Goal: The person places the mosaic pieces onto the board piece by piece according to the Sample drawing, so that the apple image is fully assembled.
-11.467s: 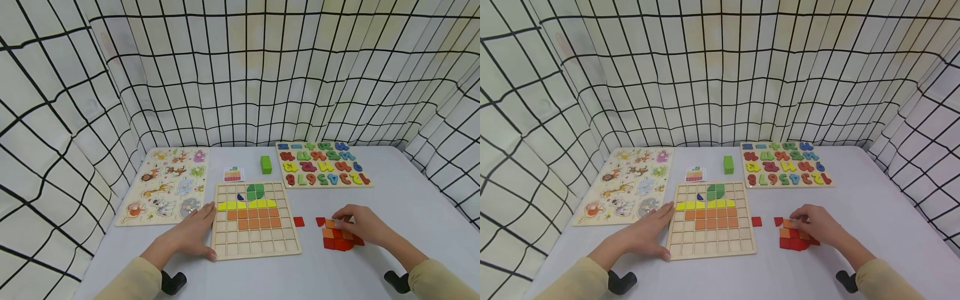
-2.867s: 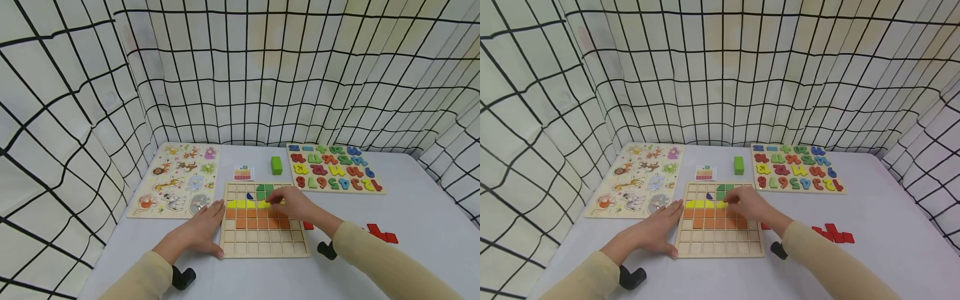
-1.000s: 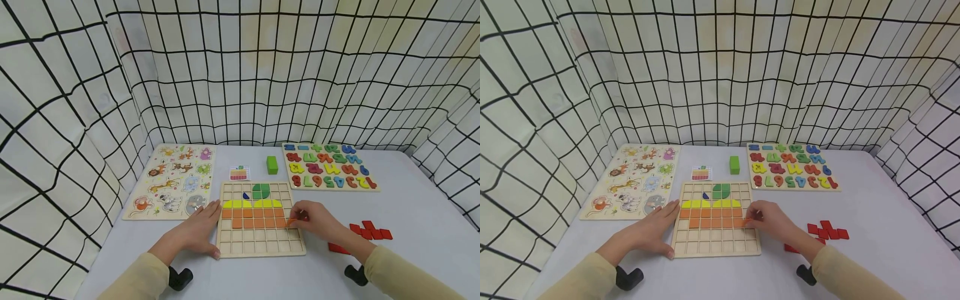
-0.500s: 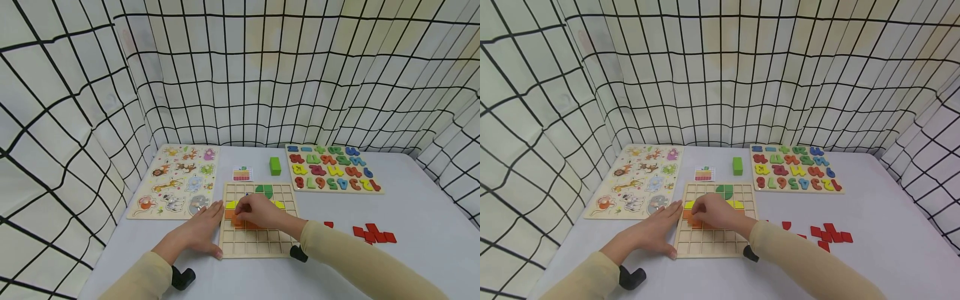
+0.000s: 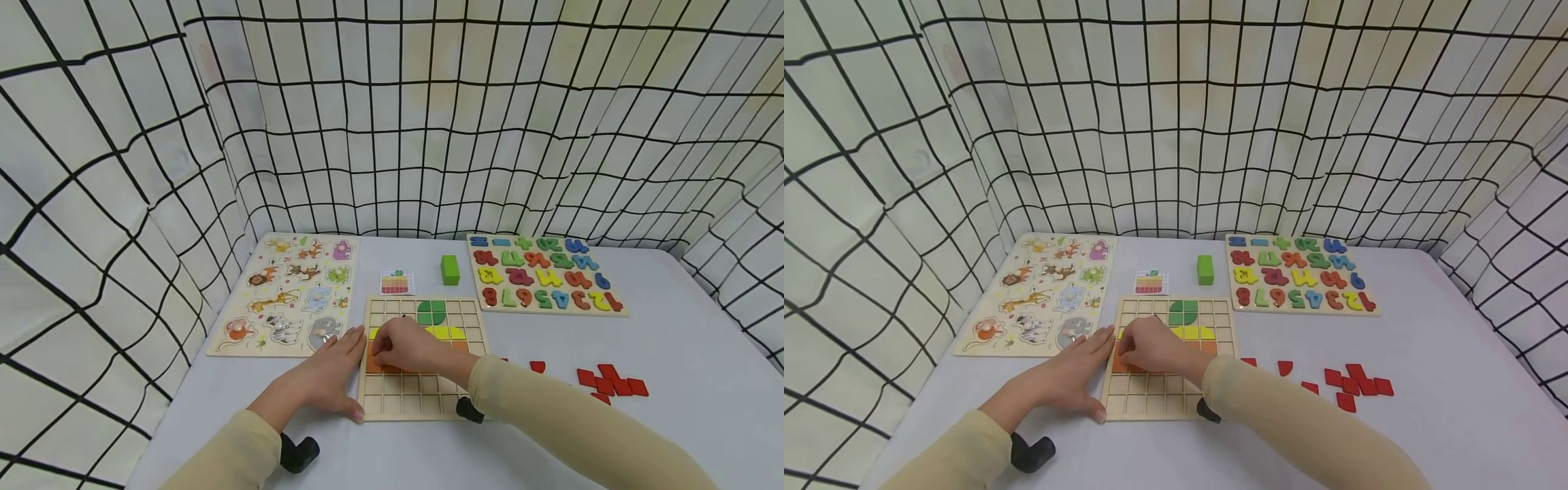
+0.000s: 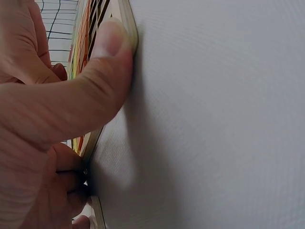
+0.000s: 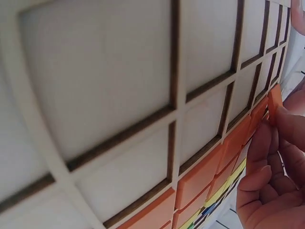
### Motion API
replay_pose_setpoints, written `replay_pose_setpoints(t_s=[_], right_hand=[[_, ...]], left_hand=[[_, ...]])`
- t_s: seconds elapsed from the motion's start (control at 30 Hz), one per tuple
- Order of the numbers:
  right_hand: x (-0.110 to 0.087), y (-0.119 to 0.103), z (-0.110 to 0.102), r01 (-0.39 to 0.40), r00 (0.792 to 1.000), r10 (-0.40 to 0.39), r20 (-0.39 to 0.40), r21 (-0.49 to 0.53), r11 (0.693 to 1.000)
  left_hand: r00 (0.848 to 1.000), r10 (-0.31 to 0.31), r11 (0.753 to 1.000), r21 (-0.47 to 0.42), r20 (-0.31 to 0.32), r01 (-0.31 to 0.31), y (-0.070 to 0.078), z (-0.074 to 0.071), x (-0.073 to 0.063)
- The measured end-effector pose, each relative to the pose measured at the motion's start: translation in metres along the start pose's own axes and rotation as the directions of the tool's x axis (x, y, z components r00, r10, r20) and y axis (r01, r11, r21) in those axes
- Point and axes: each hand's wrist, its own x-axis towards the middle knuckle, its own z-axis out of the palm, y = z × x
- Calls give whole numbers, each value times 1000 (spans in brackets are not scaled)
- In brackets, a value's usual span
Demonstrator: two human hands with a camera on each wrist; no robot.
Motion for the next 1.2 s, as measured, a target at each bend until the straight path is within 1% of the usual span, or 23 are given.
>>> replay_pose_setpoints(t_s=[0.43, 0.53, 0.67, 0.77, 0.83, 0.97, 1.07, 1.2], right_hand=[[0, -3, 2, 1, 1000, -1, 0, -92, 996], [0, -4, 1, 12, 1000, -13, -6, -110, 994], [-2, -3, 0, 29, 999, -31, -18, -102, 994], [-9, 2, -6, 33, 999, -36, -40, -79, 996], [-15, 9, -13, 21, 998, -25, -63, -55, 998], [-35, 27, -32, -35, 993, 33, -110, -15, 999], [-56, 51, -51, -61, 988, 59, -140, -9, 998], [-87, 89, -73, -74, 984, 66, -168, -41, 996]], left_hand=[[1000, 4, 999, -39, 26, -3, -1, -5, 2], [1000, 9, 999, -41, 28, -8, -1, -6, 2], [1000, 10, 999, -39, 28, -9, -1, -5, 2], [1000, 9, 999, -33, 26, -8, -1, -4, 2], [1000, 16, 999, -31, 22, -15, -1, -4, 1], [1000, 19, 1000, -17, 16, -19, -1, -4, 0], [1000, 16, 1000, -5, 15, -16, -1, -2, 1], [1000, 4, 1000, 0, 20, -4, -1, -1, 1]])
